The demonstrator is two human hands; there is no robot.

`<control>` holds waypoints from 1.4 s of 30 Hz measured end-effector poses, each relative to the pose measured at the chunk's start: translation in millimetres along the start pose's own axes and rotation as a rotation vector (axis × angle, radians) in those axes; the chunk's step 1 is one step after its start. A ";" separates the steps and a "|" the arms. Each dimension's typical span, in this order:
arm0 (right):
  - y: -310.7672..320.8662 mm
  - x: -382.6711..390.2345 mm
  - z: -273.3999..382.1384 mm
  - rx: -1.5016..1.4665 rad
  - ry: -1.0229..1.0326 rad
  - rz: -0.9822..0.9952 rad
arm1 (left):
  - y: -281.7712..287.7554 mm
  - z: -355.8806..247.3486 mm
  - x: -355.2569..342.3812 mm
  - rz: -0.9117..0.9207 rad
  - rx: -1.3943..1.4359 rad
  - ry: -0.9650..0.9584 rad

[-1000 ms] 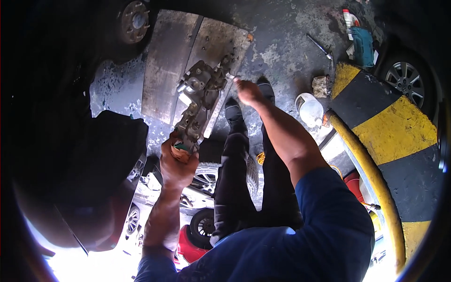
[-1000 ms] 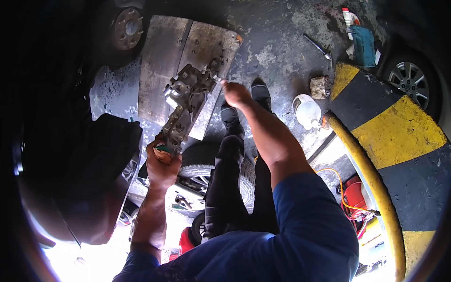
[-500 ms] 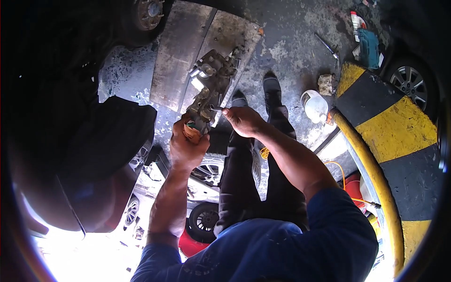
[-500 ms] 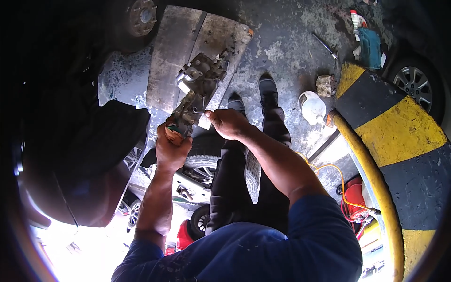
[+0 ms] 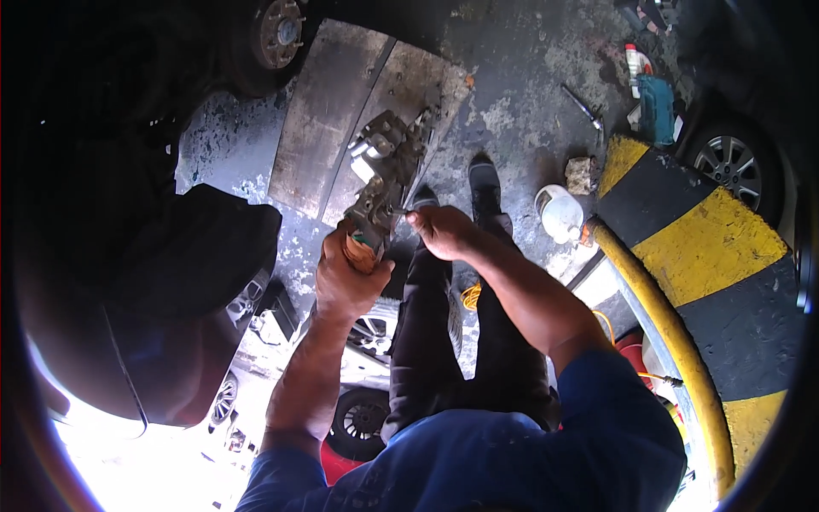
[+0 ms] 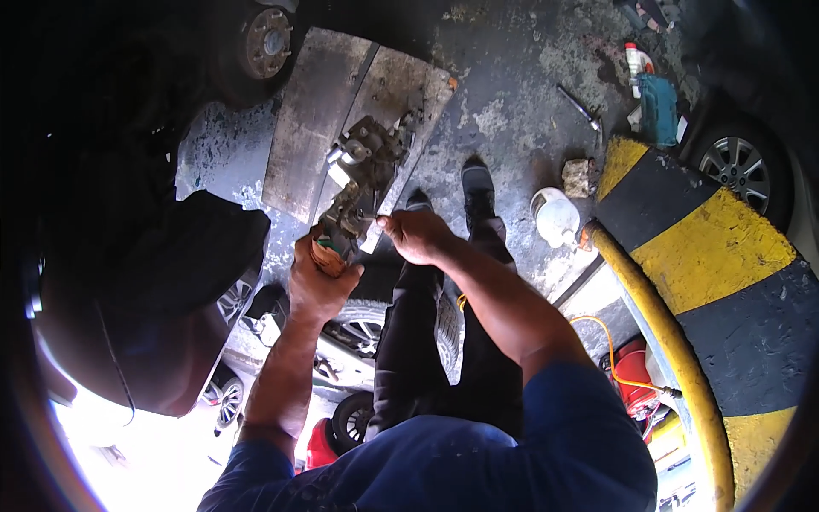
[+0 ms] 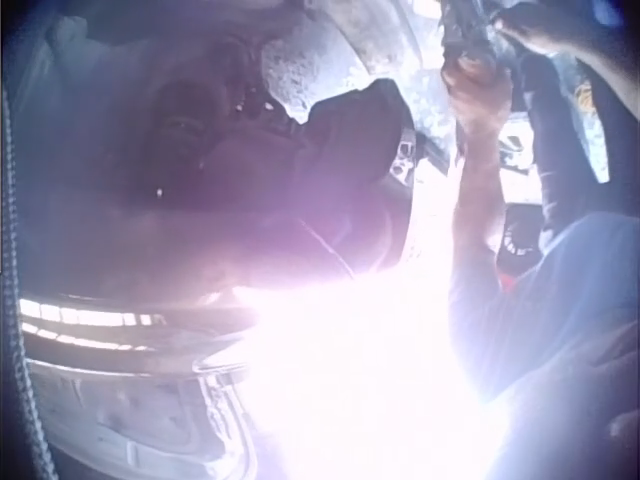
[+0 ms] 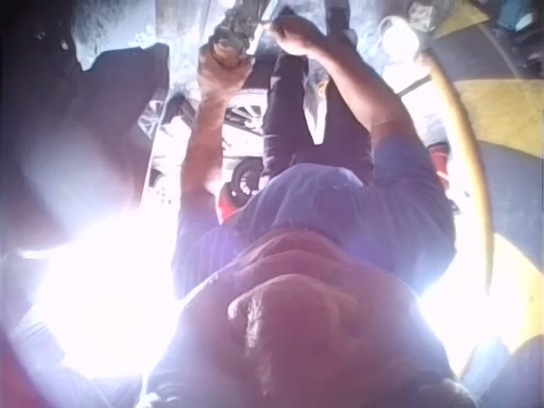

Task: The recorder is cleaning and inspecting an automotive engine component, possibly an intake manifold, and preparing tools in a service bay.

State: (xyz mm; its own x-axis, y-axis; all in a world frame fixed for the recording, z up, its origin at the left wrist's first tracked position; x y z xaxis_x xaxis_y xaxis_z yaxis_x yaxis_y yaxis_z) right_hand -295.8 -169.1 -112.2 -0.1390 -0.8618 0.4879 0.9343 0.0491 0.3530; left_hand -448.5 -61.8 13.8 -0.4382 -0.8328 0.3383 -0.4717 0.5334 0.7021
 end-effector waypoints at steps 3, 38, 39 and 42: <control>-5.2 6.9 7.8 -0.020 -0.006 -0.062 | -2.2 2.0 2.0 -0.047 -0.089 -0.041; -27.8 33.0 1.1 -0.043 -0.171 -0.133 | -25.9 -5.5 25.4 -0.154 -0.153 -0.023; -29.2 32.2 1.2 -0.051 -0.184 -0.117 | -25.4 -6.8 23.7 -0.169 -0.149 -0.034; -28.5 36.3 10.6 -0.059 -0.233 -0.119 | -24.2 -5.1 27.3 -0.175 -0.151 -0.028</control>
State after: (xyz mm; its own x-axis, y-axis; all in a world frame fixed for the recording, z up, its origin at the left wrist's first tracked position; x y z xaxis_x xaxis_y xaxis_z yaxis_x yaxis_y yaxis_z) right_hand -330.9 -196.4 -96.0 -0.3150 -0.7196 0.6189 0.9232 -0.0812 0.3756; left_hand -445.1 -98.1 9.2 -0.3814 -0.9053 0.1869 -0.4236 0.3509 0.8351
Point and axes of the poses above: each hand's wrist, its own x-axis away from the middle knuckle, its own y-axis out of the back of the hand, z = x × y, the point moved 3 cm from there along -x, towards the middle knuckle, and after that the axes turned 9 degrees about -z, right-handed, at the moved point
